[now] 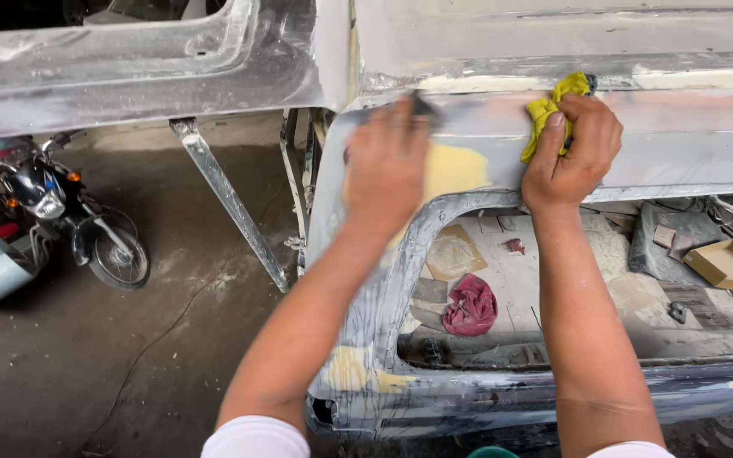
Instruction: The person sands a yellow filler patch on a car fender using a sanding block held in the right hand. They repeatedly wipe the sanded area with a yellow cloth held in the left hand to remove dust and check the surface smoothness.
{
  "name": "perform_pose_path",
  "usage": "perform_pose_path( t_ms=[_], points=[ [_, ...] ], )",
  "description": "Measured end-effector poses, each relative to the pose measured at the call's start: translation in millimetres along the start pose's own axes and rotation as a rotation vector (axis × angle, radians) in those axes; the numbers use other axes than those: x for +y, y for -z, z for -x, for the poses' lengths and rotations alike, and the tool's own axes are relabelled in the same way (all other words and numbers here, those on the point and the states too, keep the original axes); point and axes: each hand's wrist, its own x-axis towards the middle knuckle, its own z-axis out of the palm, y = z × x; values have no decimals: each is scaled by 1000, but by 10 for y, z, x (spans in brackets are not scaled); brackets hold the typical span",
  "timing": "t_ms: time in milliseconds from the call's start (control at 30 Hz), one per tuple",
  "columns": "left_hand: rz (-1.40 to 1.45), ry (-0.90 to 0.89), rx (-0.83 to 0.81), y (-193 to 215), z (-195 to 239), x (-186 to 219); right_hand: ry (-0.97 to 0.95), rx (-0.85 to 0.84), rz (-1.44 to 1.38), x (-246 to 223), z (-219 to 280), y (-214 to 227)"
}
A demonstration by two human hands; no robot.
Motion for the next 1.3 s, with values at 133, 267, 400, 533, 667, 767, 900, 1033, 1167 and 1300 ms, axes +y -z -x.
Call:
perform_pose_path(
  t_ms=[133,267,400,533,667,767,900,1033,1167,1300],
  points=[
    [107,-123,-35,-181,-345,665,50,-43,13,102,-40,82],
    [220,-101,19,-123,-59,145,47,-37,120,270,-47,131],
    [136,130,107,429,161,-326,29,-8,58,288,-52,109],
    [100,97,117,0,-21,190,-2,0,78,262,-76,144],
    [213,-116,-22,-334,-434,991,51,-81,90,382,-121,291],
    [222,-158,-47,-310,-420,826,57,-109,140,684,-181,429],
    [183,32,-28,111,-233,200,23,-114,97,871,-203,536],
    [171,77,-24,-128,-255,608,-9,-69,120,827,-186,474],
    [251,-181,-12,-426,-459,1245,26,-107,159,854,-187,547],
    [336,-245,37,-338,-229,803,81,-144,190,908,-181,606]
  ],
)
